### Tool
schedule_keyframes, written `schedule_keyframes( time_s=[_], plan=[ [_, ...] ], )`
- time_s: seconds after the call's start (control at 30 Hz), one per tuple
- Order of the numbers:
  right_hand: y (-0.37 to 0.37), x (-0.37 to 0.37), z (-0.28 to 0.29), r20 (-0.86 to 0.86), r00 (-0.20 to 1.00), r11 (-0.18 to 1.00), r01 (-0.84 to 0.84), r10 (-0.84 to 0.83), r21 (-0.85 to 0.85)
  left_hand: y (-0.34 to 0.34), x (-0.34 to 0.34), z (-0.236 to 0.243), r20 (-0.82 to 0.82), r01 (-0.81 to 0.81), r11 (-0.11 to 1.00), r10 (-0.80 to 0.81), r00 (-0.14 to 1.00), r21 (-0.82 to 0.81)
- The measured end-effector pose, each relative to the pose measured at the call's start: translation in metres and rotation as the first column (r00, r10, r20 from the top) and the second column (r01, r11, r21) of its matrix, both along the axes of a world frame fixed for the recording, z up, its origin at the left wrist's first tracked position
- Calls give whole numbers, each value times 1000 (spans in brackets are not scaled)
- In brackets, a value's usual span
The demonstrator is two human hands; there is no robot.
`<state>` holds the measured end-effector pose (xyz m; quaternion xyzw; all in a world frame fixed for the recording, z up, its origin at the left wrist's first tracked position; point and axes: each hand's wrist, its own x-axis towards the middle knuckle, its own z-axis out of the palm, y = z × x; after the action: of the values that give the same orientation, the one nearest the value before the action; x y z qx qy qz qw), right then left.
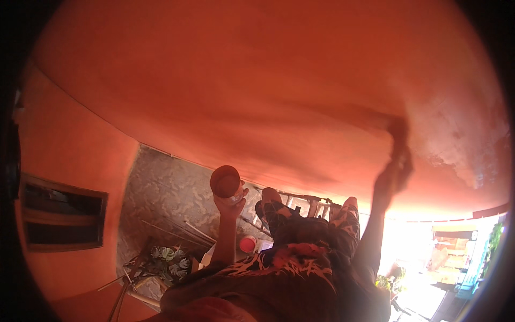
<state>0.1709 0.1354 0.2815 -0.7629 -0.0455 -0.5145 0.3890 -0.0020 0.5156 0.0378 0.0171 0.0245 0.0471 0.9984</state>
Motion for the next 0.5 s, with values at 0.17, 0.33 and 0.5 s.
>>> schedule_keyframes(
  time_s=[0.17,0.33,0.5],
  plan=[
    [-61,11,-21,116,987,966,77,-109,247,-2,22,21,42,58,998,-59,997,15],
    [54,24,-49,67,974,975,-218,216,35,-10,28,20,7,46,996,-46,999,74],
    [189,6,-37,-67,702,669,-699,709,-251,-21,25,29,175,126,991,-134,975,53]
  ],
)
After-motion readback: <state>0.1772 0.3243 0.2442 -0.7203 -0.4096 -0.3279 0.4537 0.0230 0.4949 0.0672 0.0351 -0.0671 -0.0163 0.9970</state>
